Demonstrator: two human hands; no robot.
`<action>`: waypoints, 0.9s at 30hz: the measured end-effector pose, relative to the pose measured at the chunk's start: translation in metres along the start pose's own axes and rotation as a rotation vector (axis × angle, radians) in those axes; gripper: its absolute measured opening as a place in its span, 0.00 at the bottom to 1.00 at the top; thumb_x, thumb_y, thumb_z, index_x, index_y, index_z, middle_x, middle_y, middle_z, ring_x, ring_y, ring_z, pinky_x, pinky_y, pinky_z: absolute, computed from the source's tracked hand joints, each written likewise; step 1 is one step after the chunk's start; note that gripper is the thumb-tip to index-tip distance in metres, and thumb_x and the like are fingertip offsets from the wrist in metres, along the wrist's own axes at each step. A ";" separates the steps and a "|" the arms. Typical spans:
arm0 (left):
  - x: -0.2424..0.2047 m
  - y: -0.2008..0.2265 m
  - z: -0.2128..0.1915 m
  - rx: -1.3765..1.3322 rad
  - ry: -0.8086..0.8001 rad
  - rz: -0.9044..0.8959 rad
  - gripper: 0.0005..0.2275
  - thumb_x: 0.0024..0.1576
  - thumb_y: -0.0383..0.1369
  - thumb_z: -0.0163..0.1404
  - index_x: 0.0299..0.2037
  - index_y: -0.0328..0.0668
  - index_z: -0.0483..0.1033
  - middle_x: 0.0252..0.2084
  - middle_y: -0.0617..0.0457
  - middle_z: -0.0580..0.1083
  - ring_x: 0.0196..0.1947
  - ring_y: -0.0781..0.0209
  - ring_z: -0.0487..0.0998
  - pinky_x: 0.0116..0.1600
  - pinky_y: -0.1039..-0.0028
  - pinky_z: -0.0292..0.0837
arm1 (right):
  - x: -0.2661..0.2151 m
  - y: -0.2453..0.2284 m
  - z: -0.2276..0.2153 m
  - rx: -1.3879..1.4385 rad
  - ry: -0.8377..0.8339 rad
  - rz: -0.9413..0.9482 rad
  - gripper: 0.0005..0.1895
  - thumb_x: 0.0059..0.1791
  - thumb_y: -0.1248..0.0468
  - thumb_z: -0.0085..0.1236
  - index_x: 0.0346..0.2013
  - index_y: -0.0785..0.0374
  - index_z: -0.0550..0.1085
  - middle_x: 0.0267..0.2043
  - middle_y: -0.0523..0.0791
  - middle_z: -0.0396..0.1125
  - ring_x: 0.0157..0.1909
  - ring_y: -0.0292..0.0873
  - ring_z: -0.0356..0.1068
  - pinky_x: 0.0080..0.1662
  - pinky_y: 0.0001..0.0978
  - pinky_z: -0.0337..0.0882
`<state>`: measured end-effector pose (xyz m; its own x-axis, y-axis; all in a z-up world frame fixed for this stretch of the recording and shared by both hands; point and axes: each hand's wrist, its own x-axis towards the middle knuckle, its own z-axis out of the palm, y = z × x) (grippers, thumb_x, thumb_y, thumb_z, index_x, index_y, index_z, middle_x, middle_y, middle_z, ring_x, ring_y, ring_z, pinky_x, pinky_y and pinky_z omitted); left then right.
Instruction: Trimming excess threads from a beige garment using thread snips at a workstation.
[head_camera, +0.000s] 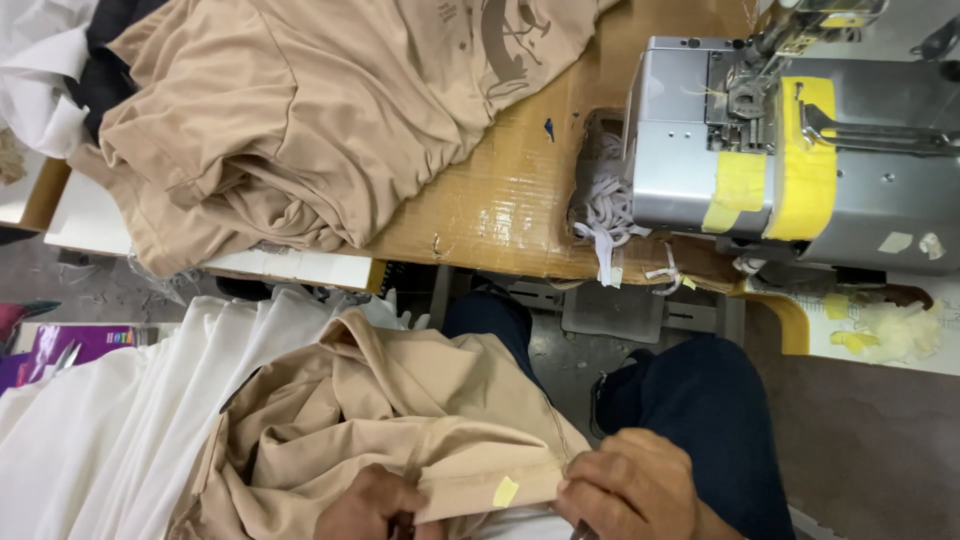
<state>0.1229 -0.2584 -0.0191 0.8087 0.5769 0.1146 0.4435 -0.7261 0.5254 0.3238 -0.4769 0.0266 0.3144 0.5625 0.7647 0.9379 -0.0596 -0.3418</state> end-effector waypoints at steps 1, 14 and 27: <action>-0.001 -0.011 -0.002 -0.543 -0.197 -0.014 0.06 0.46 0.29 0.60 0.29 0.46 0.75 0.27 0.59 0.73 0.23 0.69 0.76 0.31 0.80 0.69 | -0.001 0.000 -0.001 0.012 -0.023 -0.034 0.07 0.49 0.60 0.61 0.33 0.55 0.71 0.31 0.40 0.69 0.20 0.33 0.62 0.24 0.27 0.59; 0.013 0.011 0.018 -1.764 -0.859 -1.245 0.27 0.56 0.32 0.48 0.67 0.29 0.69 0.49 0.15 0.75 0.35 0.28 0.80 0.43 0.43 0.79 | -0.003 -0.001 0.014 0.018 -0.089 -0.127 0.05 0.53 0.65 0.50 0.32 0.57 0.71 0.32 0.42 0.69 0.21 0.34 0.62 0.24 0.28 0.55; -0.010 0.023 0.050 -1.643 -0.286 -0.949 0.15 0.64 0.28 0.40 0.54 0.23 0.72 0.31 0.14 0.80 0.19 0.36 0.82 0.26 0.58 0.81 | -0.005 0.003 0.006 0.049 -0.204 -0.123 0.06 0.53 0.68 0.53 0.30 0.60 0.71 0.35 0.46 0.69 0.22 0.37 0.62 0.25 0.29 0.56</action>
<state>0.1436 -0.2994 -0.0503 0.6626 0.3188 -0.6777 0.1034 0.8573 0.5044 0.3238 -0.4753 0.0186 0.1571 0.7184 0.6776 0.9576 0.0571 -0.2825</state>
